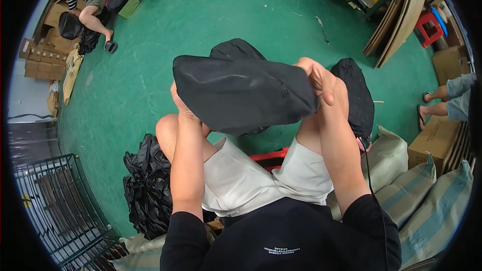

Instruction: The recorder picks up black fabric covers from a pile, inspects them, and places them onto round objects on their lap.

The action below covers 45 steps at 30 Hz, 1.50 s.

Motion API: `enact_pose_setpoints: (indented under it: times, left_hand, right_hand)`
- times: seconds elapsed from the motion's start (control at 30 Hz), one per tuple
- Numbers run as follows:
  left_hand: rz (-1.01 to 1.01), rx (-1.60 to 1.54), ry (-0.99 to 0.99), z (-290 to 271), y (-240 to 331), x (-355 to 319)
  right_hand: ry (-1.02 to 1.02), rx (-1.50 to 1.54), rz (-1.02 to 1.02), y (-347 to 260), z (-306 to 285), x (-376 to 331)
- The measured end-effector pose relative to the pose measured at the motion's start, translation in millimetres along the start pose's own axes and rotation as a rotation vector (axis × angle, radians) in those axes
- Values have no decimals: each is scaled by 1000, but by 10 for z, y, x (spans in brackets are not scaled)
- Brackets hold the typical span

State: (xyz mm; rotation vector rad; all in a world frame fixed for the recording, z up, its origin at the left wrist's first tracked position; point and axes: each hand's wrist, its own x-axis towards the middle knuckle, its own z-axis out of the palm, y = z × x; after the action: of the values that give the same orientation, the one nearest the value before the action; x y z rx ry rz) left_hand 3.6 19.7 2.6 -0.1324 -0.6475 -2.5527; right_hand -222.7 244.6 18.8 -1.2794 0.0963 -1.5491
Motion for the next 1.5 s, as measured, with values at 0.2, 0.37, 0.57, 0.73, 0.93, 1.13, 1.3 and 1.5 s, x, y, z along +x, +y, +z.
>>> enact_pose_setpoints:
  times: [0.2,0.37,0.57,0.73,0.93,1.13,1.3,1.5]
  left_hand:
    - [-107,-146,172,-8,-64,179]
    - [-96,-146,293,113,-37,196]
    - [-178,-69,361,-221,62,162]
    - [-267,-198,244,106,-13,168]
    - [-200,353,486,201,-273,-186]
    - [-206,144,646,-148,-160,-314]
    - [-320,81,726,-75,5,-109]
    - [8,163,554,-146,340,690]
  right_hand:
    - [774,451,-60,-105,174,134]
    - [665,349,-154,-97,338,323]
    - [1114,19,290,-38,354,303]
    - [1327,267,287,-107,-2,126]
    - [1359,484,188,65,72,233]
    - [1206,240,310,195,245,153]
    - [1590,251,402,385,-131,146]
    - [1149,112,-6,206,-712,741]
